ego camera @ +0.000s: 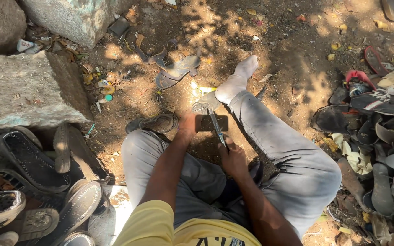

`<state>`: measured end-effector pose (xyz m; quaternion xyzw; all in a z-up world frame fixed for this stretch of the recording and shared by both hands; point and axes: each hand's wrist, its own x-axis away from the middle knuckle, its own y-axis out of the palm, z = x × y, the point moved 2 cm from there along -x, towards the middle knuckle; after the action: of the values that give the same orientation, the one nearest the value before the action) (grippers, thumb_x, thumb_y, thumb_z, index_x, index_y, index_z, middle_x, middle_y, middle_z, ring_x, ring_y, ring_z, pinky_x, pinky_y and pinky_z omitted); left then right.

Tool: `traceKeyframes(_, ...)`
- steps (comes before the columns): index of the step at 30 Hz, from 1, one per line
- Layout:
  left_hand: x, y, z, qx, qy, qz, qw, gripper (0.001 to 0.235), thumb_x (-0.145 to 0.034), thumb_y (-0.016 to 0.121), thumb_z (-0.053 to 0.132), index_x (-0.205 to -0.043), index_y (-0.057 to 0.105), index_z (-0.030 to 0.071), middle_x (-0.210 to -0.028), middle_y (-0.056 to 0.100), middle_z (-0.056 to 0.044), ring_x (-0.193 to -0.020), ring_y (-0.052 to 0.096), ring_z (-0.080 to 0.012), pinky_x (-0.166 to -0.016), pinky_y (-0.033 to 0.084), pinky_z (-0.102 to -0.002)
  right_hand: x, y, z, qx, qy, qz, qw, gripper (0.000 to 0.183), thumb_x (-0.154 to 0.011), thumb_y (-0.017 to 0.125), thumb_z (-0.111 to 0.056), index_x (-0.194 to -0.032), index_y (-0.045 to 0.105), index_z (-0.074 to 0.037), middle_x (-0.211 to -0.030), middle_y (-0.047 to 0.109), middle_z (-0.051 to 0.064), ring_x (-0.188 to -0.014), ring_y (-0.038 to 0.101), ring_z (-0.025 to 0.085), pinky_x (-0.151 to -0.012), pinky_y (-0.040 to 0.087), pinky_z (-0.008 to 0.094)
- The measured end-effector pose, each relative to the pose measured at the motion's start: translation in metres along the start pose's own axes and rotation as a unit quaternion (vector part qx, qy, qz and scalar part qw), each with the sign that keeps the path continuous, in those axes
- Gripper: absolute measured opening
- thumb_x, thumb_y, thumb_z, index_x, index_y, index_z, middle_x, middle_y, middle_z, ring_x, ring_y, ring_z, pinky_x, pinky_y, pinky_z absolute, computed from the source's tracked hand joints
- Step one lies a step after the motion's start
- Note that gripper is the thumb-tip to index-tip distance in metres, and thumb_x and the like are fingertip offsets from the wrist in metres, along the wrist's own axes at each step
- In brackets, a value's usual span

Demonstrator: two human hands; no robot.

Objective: The person sits on the ground and uses a knife to scrape and clean the sole of a black shoe. They repeatedly scrape the sole and occasionally wipe it with their hand. The person handles the shoe and knife throughout the clip.

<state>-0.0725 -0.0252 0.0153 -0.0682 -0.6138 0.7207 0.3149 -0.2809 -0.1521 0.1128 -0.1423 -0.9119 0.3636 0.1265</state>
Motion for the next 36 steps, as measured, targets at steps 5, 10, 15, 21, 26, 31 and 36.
traceKeyframes(5,0.005,-0.009,-0.007,0.030,-0.043,0.069,0.996,0.028,-0.088,0.064,0.031,-0.110,0.073,0.016,-0.114,0.066,-0.008,-0.111,0.056,-0.0249,-0.099,0.043,-0.046,-0.023,0.038,0.059,0.174,-0.019,-0.027,0.984,0.047,-0.106,0.054,-0.045,-0.122,0.068,-0.003,-0.079,0.070,0.024,-0.072,0.071,0.038,-0.066,0.057,0.048)
traceKeyframes(10,-0.002,0.019,-0.011,0.077,-0.068,0.085,0.991,0.032,-0.096,0.060,0.025,-0.114,0.069,0.000,-0.112,0.063,-0.015,-0.107,0.059,-0.0269,-0.099,0.048,-0.039,-0.061,0.051,0.084,0.236,-0.124,-0.018,0.963,0.044,-0.102,0.048,-0.044,-0.127,0.067,-0.012,-0.116,0.070,0.019,-0.094,0.071,0.036,-0.073,0.059,0.046)
traceKeyframes(15,-0.004,0.028,-0.005,-0.083,0.018,0.028,0.996,0.044,-0.092,0.062,0.031,-0.122,0.065,0.000,-0.113,0.067,-0.013,-0.114,0.057,-0.0258,-0.124,0.024,-0.046,-0.080,0.033,0.034,0.396,-0.001,-0.249,0.884,0.064,-0.113,0.035,-0.032,-0.172,0.020,-0.014,-0.129,0.066,0.016,-0.095,0.074,0.029,-0.070,0.062,0.040)
traceKeyframes(21,0.005,0.022,-0.002,-0.142,0.027,-0.088,0.985,0.042,-0.112,0.047,0.028,-0.098,0.079,0.004,-0.110,0.077,-0.011,-0.128,0.058,-0.0294,-0.130,0.025,-0.048,-0.106,0.051,0.015,0.429,-0.147,-0.224,0.862,0.050,-0.105,0.046,-0.027,-0.151,0.036,-0.011,-0.133,0.063,0.019,-0.100,0.071,0.031,-0.071,0.062,0.042)
traceKeyframes(26,0.008,0.018,0.001,-0.087,0.057,0.099,0.990,0.031,-0.091,0.061,0.024,-0.075,0.079,0.005,-0.103,0.073,-0.013,-0.127,0.051,-0.0383,-0.115,0.027,-0.054,-0.130,0.076,0.007,0.440,-0.156,-0.233,0.853,0.050,-0.103,0.050,-0.023,-0.148,0.037,-0.008,-0.131,0.065,0.022,-0.105,0.070,0.034,-0.076,0.061,0.045)
traceKeyframes(31,-0.011,0.044,-0.023,0.012,0.029,0.102,0.994,0.030,-0.100,0.056,0.019,-0.082,0.077,0.006,-0.088,0.076,-0.012,-0.125,0.060,-0.0325,-0.119,0.035,-0.044,-0.098,0.045,-0.013,0.384,-0.069,-0.248,0.887,0.050,-0.100,0.055,-0.019,-0.145,0.038,-0.006,-0.128,0.066,0.024,-0.109,0.069,0.038,-0.080,0.060,0.048)
traceKeyframes(36,-0.016,0.061,-0.031,0.055,0.006,0.117,0.992,0.023,-0.098,0.057,0.010,-0.088,0.077,0.007,-0.085,0.076,-0.015,-0.128,0.058,-0.0387,-0.109,0.042,-0.044,-0.066,0.027,-0.023,0.308,0.039,-0.229,0.922,0.063,-0.100,0.047,-0.017,-0.157,0.023,-0.007,-0.123,0.064,0.027,-0.099,0.071,0.043,-0.080,0.059,0.053)
